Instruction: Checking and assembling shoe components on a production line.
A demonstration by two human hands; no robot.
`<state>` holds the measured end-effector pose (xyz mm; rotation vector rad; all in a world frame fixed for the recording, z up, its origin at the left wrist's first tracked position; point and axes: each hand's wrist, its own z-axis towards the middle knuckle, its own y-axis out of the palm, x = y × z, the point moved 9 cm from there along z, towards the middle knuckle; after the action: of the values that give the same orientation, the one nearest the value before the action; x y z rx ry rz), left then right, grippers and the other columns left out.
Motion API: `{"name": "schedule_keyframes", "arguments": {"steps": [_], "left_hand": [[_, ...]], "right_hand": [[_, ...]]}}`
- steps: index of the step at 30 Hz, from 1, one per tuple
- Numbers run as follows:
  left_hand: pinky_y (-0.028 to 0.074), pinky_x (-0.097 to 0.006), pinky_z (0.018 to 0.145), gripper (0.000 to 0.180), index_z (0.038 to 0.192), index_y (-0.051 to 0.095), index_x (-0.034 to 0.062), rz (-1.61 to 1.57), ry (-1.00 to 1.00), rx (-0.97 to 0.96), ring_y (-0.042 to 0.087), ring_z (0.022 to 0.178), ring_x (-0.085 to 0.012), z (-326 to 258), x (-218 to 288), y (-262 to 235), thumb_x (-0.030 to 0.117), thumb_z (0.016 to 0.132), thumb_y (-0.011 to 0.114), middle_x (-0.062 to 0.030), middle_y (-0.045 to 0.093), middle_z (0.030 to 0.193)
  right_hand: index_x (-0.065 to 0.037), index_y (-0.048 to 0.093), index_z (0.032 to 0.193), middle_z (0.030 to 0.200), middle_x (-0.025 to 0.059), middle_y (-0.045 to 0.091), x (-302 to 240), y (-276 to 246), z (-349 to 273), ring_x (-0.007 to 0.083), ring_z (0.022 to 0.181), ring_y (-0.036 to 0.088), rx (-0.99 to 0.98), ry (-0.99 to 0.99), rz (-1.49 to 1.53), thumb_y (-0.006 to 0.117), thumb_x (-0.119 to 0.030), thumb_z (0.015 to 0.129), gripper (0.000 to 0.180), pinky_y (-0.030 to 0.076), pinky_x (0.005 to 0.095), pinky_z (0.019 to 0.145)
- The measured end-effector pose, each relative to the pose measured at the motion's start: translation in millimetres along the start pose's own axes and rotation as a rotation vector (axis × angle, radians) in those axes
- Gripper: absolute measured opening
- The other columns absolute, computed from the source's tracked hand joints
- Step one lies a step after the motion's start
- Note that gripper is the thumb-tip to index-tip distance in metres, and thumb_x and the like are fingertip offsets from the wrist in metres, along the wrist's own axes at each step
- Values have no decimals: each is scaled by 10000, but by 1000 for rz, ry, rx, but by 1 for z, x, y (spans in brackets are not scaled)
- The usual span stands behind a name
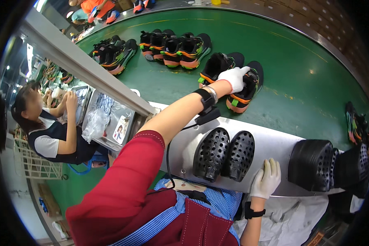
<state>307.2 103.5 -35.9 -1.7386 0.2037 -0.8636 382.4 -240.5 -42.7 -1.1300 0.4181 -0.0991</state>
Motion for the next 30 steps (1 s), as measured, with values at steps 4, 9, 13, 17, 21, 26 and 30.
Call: {"name": "schedule_keyframes", "arguments": {"steps": [4,9,13,17,21,26,30], "left_hand": [[497,-407,909,607,1425,399,215,26,-120,-61,608,1104,-320,10,-12,-7,252,855,605,-144,631,1199],[508,-405,884,597,1418,403,265,25,-163,-64,630,1070,-314,13,-27,-12,235,858,607,-132,651,1166],[513,-420,876,521,1320,487,159,48,-184,50,639,1046,-327,13,-25,-13,252,829,635,-166,668,1093],[521,-417,862,362,1116,626,80,111,-136,35,642,1028,-331,-3,-19,-26,269,808,643,-169,671,1072],[516,-416,855,354,1138,608,115,156,165,344,619,1017,-337,-68,46,-127,312,844,596,-165,613,1085],[488,-414,849,368,1140,591,113,409,640,1350,585,954,-292,-250,123,-296,217,791,642,-91,598,1002],[316,-444,1095,870,1500,222,108,991,467,1838,386,1320,-344,-374,99,-375,299,825,737,-178,393,1455]], "right_hand": [[26,657,1017,1146,196,621,-4,4,2,396,1121,537,-23,-10,11,551,-15,719,318,410,478,976],[24,655,1021,1146,194,620,-4,4,4,398,1123,536,-26,-8,25,543,-15,730,315,409,479,981],[19,659,1020,1149,183,622,-2,2,-1,396,1129,534,-14,2,17,542,-24,750,297,411,473,988],[20,661,1021,1162,176,619,1,2,-6,390,1137,532,10,-3,16,541,-30,767,285,411,466,993],[24,659,1028,1164,175,618,0,1,-8,374,1139,534,29,-33,47,532,-30,778,286,413,456,994],[30,657,1028,1149,181,622,9,5,-16,370,1123,542,95,-50,33,532,-37,787,279,421,455,984],[30,650,1050,1144,205,621,6,1,-17,374,1115,549,90,-49,51,529,-44,794,293,423,459,981]]}}
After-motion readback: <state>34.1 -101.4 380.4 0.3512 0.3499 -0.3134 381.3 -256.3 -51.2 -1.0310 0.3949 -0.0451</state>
